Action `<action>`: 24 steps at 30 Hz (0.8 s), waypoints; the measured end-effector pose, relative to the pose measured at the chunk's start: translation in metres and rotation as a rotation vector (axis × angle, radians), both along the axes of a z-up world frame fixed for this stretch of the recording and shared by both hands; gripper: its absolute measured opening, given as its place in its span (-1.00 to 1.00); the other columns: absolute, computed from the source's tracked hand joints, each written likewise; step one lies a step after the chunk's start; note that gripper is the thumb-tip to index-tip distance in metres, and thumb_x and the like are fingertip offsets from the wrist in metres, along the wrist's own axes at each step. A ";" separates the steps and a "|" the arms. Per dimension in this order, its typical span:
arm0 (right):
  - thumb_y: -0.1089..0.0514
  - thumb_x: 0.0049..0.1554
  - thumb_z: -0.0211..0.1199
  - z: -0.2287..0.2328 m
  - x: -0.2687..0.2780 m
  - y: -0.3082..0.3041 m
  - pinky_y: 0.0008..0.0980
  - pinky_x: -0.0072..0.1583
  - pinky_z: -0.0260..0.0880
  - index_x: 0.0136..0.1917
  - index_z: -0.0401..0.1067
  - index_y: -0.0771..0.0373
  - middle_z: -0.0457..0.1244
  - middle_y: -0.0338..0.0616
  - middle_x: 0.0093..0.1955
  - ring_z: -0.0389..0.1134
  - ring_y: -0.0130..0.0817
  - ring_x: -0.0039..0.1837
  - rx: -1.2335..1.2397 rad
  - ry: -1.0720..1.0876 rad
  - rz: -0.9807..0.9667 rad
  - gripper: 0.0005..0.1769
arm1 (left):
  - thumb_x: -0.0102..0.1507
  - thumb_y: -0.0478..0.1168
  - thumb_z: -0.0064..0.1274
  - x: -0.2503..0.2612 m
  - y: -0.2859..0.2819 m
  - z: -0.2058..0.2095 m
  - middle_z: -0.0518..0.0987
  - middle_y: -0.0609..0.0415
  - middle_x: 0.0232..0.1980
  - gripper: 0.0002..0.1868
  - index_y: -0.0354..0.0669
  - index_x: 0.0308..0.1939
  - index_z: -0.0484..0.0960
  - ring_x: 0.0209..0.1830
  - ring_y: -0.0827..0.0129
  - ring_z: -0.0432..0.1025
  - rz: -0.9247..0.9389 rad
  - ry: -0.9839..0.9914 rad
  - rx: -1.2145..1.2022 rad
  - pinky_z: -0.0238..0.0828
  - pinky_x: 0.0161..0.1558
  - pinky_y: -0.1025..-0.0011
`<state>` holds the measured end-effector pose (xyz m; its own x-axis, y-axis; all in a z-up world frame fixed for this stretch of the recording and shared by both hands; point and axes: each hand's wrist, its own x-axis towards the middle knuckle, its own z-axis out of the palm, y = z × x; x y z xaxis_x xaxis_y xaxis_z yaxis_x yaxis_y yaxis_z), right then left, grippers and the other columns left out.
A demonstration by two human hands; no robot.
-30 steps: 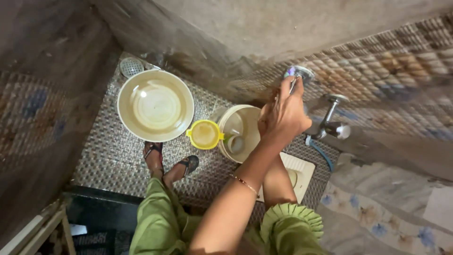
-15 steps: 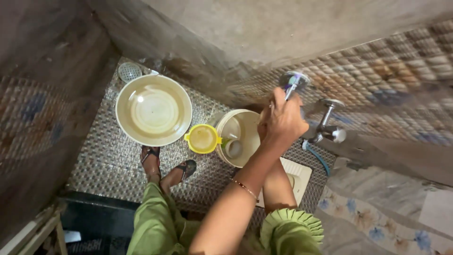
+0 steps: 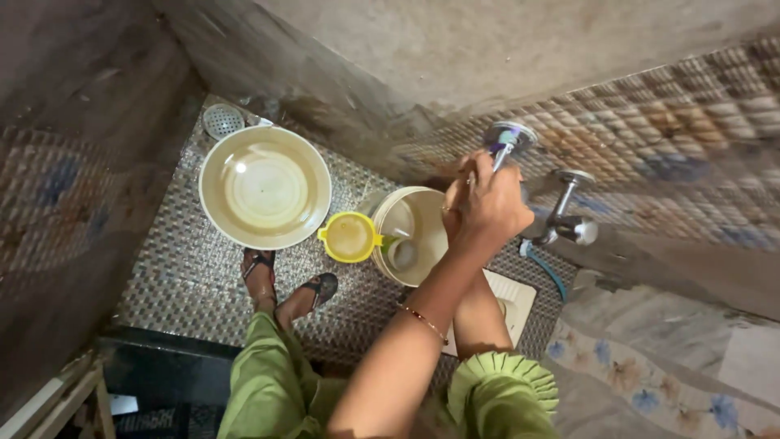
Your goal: Cleaning buckets and bathroom fixtures using a toothbrush and water in a bathroom.
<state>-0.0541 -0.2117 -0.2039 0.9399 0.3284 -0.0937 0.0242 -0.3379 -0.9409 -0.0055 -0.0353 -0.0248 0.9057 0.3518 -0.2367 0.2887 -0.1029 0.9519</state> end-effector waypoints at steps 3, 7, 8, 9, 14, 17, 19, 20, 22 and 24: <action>0.11 0.40 0.05 0.010 -0.015 -0.016 -0.31 0.34 0.27 0.47 0.14 0.30 0.15 -0.24 0.21 0.20 -0.37 0.25 -0.013 0.012 -0.028 -0.55 | 0.10 -0.29 0.13 -0.005 -0.019 -0.015 0.37 -0.30 0.21 -0.72 -0.14 -0.10 0.70 0.23 -0.31 0.30 0.005 -0.030 -0.005 0.30 0.24 -0.08; 0.11 0.39 0.05 0.003 0.001 -0.011 -0.31 0.33 0.27 0.47 0.14 0.30 0.15 -0.24 0.21 0.20 -0.37 0.25 0.004 -0.004 -0.021 -0.55 | 0.00 -0.29 0.14 0.003 -0.002 -0.004 0.36 -0.33 0.19 -0.69 -0.15 -0.17 0.72 0.23 -0.34 0.28 0.039 -0.066 0.057 0.27 0.23 -0.10; 0.11 0.39 0.05 0.005 -0.005 -0.015 -0.31 0.33 0.27 0.47 0.14 0.30 0.15 -0.24 0.21 0.20 -0.37 0.25 0.000 0.005 -0.028 -0.55 | -0.01 -0.30 0.13 0.001 -0.006 -0.009 0.37 -0.34 0.19 -0.69 -0.15 -0.17 0.71 0.22 -0.34 0.29 0.038 -0.072 0.050 0.28 0.23 -0.09; 0.11 0.39 0.05 0.007 -0.010 -0.020 -0.31 0.33 0.27 0.47 0.14 0.30 0.15 -0.24 0.21 0.20 -0.37 0.25 -0.004 0.015 -0.034 -0.55 | -0.02 -0.30 0.13 -0.002 -0.010 -0.014 0.37 -0.36 0.19 -0.68 -0.15 -0.17 0.71 0.22 -0.34 0.30 0.037 -0.078 0.043 0.29 0.24 -0.08; 0.11 0.39 0.05 0.010 0.004 -0.023 -0.31 0.33 0.27 0.47 0.14 0.30 0.16 -0.25 0.21 0.20 -0.37 0.25 0.003 -0.002 -0.041 -0.55 | 0.02 -0.29 0.15 0.005 -0.015 -0.016 0.36 -0.38 0.20 -0.72 -0.13 -0.17 0.72 0.20 -0.36 0.31 0.039 -0.080 0.080 0.29 0.23 -0.07; 0.11 0.39 0.05 0.015 -0.014 -0.038 -0.31 0.33 0.27 0.47 0.14 0.30 0.16 -0.25 0.21 0.20 -0.37 0.25 -0.010 0.015 -0.070 -0.54 | 0.06 -0.28 0.17 -0.007 -0.028 -0.020 0.39 -0.34 0.19 -0.73 -0.11 -0.15 0.73 0.19 -0.34 0.34 0.028 -0.070 0.106 0.31 0.24 -0.06; 0.10 0.39 0.05 0.005 0.012 -0.014 -0.31 0.32 0.27 0.47 0.14 0.30 0.16 -0.25 0.21 0.20 -0.37 0.25 0.004 -0.006 -0.064 -0.54 | 0.07 -0.28 0.16 0.004 -0.014 -0.009 0.41 -0.30 0.17 -0.72 -0.09 -0.13 0.73 0.17 -0.32 0.36 0.040 -0.089 0.111 0.32 0.25 -0.05; 0.10 0.39 0.05 -0.005 0.019 0.006 -0.31 0.32 0.27 0.47 0.14 0.30 0.16 -0.25 0.22 0.20 -0.37 0.25 0.008 -0.002 -0.062 -0.54 | 0.02 -0.29 0.17 0.004 -0.006 -0.004 0.42 -0.29 0.15 -0.70 -0.08 -0.15 0.73 0.15 -0.30 0.37 0.017 -0.051 0.072 0.32 0.22 -0.05; 0.10 0.39 0.05 -0.019 0.022 0.027 -0.31 0.32 0.27 0.48 0.14 0.30 0.16 -0.25 0.22 0.21 -0.37 0.25 0.008 0.014 -0.068 -0.54 | -0.02 -0.29 0.18 0.000 -0.001 -0.001 0.42 -0.27 0.13 -0.67 -0.07 -0.17 0.74 0.13 -0.29 0.37 -0.012 -0.002 0.027 0.33 0.19 -0.05; 0.10 0.38 0.05 -0.021 0.023 0.029 -0.31 0.32 0.27 0.48 0.14 0.30 0.16 -0.25 0.22 0.21 -0.37 0.25 -0.002 0.020 -0.088 -0.54 | -0.03 -0.27 0.19 -0.003 -0.006 -0.002 0.43 -0.23 0.11 -0.66 -0.05 -0.15 0.73 0.14 -0.24 0.39 -0.014 -0.002 0.012 0.34 0.18 -0.04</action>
